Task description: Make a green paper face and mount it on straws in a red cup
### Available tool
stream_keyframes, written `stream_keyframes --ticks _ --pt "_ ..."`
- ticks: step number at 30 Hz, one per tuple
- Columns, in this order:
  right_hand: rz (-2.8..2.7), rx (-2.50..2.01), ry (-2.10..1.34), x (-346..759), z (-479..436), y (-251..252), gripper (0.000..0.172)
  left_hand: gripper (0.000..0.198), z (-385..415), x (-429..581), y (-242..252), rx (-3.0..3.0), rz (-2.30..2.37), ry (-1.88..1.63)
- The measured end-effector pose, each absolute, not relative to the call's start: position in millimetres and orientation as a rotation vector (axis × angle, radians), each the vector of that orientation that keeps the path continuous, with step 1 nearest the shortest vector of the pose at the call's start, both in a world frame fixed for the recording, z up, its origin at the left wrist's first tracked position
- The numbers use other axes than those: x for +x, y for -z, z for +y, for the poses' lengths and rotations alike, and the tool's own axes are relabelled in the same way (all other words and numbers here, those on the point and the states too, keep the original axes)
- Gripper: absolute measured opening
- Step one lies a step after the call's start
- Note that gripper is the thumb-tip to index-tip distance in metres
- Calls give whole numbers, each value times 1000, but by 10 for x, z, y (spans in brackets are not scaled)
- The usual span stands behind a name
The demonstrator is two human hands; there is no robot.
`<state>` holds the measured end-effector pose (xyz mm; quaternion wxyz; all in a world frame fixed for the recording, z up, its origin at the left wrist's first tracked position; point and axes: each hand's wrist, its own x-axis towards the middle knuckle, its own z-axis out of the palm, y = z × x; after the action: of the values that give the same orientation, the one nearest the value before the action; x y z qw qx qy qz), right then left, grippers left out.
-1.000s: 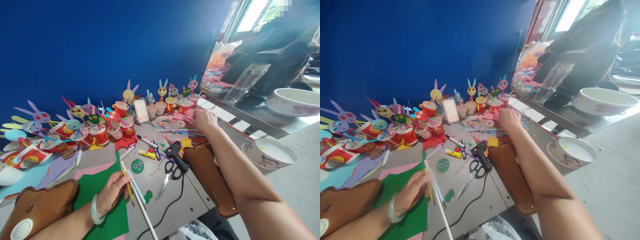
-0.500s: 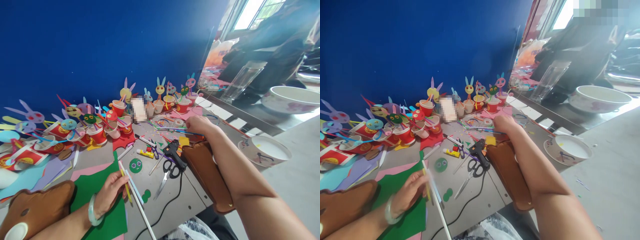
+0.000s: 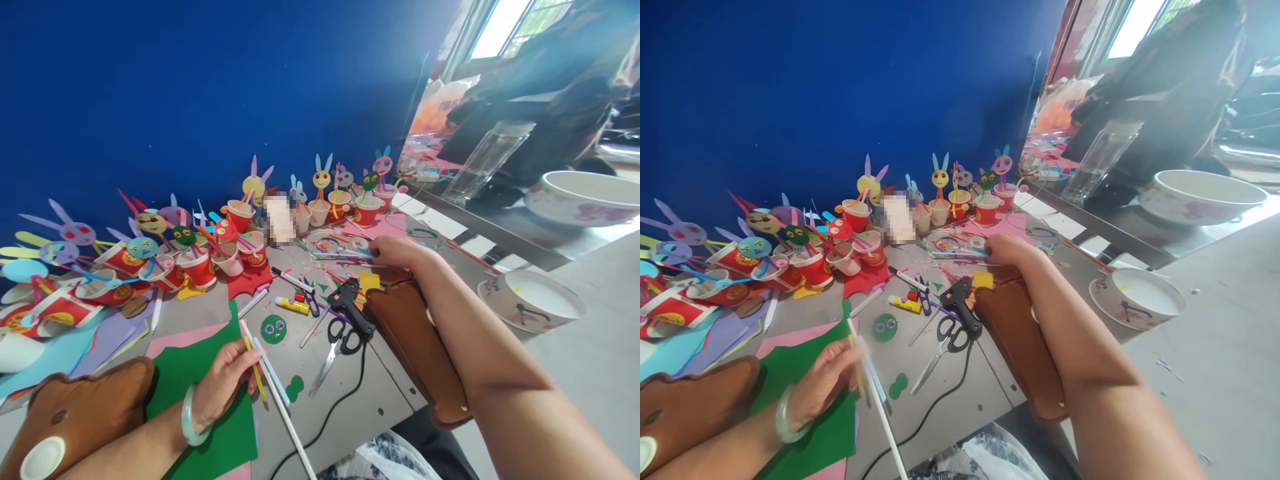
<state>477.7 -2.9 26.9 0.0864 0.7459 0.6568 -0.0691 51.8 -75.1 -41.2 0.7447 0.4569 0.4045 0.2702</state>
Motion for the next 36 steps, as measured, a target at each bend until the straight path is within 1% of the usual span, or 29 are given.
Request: stream_keyframes --ticks 6,11,16,19,26,31,36 --pt "1897 2289 56 4769 -21 -352 37 39 -750 516 406 1031 892 -579" --pt "1942 2260 85 4784 3 -305 38 38 -746 511 422 1026 889 -576" --pt "2024 2267 34 4771 36 -297 45 37 -756 511 421 1008 880 -573" --pt "2100 2197 100 4741 39 -297 40 37 -764 512 407 1007 877 -574" --pt "2174 2061 363 4766 68 -208 20 37 -755 510 380 1009 859 -566" --pt "2218 2083 440 4813 105 -130 16 38 -743 517 375 1011 864 -574" --pt "2296 2166 426 4840 129 -85 18 37 -737 524 369 1015 873 -574"
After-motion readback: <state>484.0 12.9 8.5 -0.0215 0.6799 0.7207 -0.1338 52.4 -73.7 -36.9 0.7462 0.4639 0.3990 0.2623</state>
